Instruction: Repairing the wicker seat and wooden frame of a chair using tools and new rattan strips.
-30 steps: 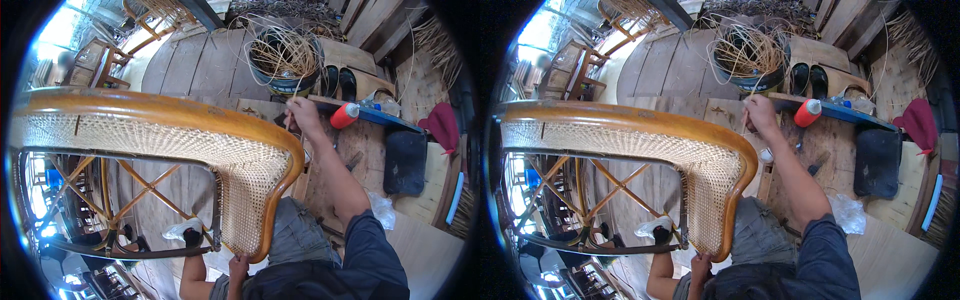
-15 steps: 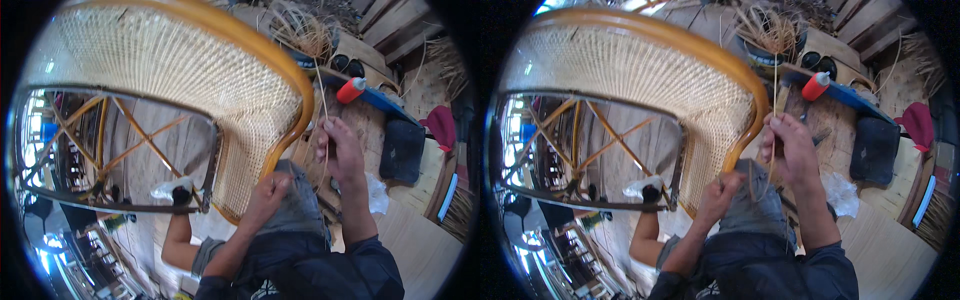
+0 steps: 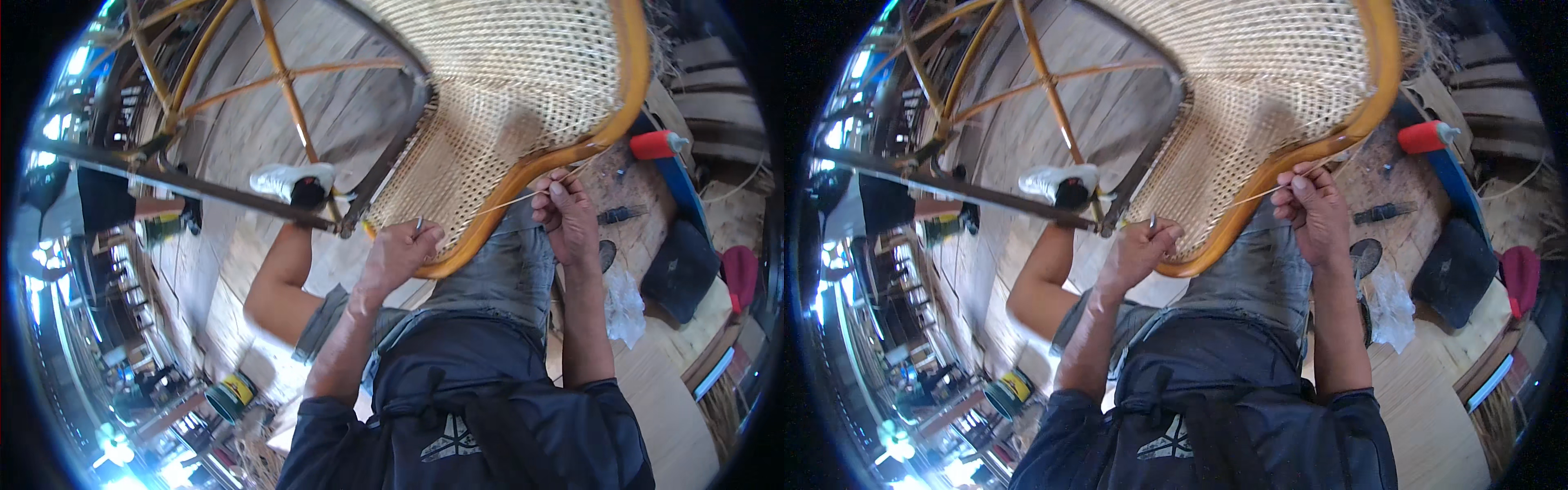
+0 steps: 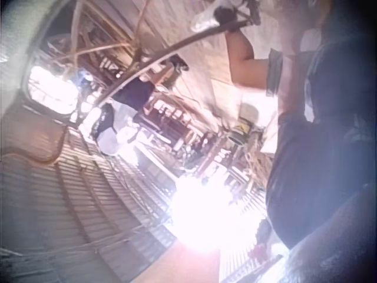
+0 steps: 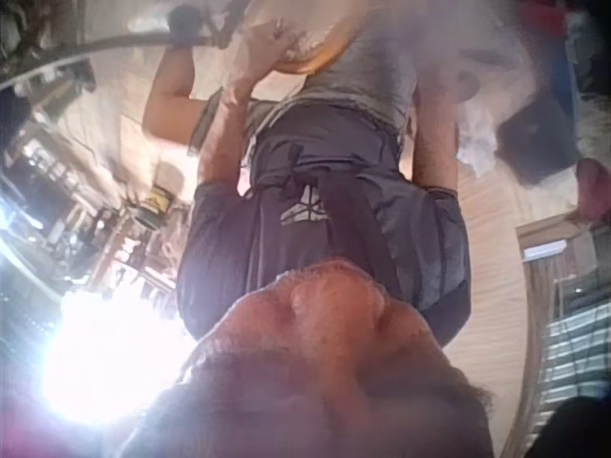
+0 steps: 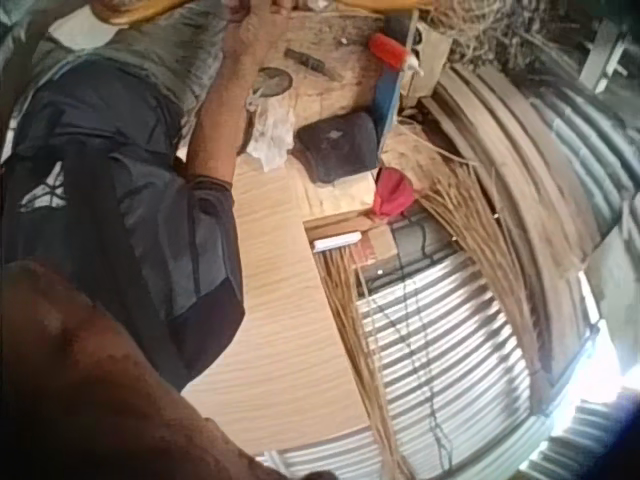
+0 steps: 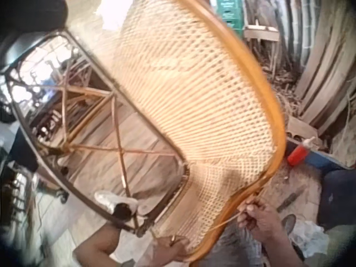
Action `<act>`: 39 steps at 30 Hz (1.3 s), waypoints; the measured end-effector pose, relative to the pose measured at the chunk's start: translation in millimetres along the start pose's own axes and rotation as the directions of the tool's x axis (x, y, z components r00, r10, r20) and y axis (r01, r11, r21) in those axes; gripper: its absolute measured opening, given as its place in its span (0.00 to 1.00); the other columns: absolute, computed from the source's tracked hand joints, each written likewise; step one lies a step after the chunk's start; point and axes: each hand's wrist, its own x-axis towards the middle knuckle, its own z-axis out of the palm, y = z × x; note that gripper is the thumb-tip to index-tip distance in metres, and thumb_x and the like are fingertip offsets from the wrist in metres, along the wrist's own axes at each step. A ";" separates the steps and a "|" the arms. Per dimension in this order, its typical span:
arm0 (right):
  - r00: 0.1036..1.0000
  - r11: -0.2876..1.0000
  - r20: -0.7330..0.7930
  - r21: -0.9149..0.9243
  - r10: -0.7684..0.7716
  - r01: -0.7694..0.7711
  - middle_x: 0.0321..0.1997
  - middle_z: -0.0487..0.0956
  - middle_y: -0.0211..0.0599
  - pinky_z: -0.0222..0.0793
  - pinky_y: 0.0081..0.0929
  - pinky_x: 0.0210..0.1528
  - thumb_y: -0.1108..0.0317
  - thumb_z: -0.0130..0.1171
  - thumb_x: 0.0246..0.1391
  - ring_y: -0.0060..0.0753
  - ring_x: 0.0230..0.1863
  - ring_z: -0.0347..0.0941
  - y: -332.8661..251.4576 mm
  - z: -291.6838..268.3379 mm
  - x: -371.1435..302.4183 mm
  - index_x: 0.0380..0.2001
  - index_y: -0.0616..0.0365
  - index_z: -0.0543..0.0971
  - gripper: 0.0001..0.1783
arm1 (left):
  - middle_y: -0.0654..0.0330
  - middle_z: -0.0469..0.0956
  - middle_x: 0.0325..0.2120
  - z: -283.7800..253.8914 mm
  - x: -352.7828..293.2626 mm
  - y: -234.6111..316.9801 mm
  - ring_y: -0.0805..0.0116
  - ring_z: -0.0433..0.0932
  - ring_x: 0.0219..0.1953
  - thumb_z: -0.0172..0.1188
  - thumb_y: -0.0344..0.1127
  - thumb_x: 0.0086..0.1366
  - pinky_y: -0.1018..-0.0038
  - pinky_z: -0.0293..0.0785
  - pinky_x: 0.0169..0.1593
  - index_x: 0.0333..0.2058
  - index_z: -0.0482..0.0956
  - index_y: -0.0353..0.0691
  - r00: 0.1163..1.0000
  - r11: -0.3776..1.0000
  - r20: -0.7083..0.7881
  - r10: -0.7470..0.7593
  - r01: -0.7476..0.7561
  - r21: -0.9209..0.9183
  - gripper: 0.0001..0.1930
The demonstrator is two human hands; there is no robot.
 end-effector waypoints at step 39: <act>0.849 0.903 -0.491 -0.429 -0.195 -0.040 0.26 0.78 0.34 0.71 0.23 0.22 0.68 0.52 0.59 0.28 0.23 0.76 -4.8 -65.8 4.3 0.36 0.57 0.73 0.06 | 0.69 0.69 0.18 -4.0 -15.7 -96.4 0.79 0.66 0.23 0.58 0.44 0.58 0.77 0.62 0.27 0.25 0.76 0.39 0.953 0.991 0.275 -0.128 0.116 0.061 0.14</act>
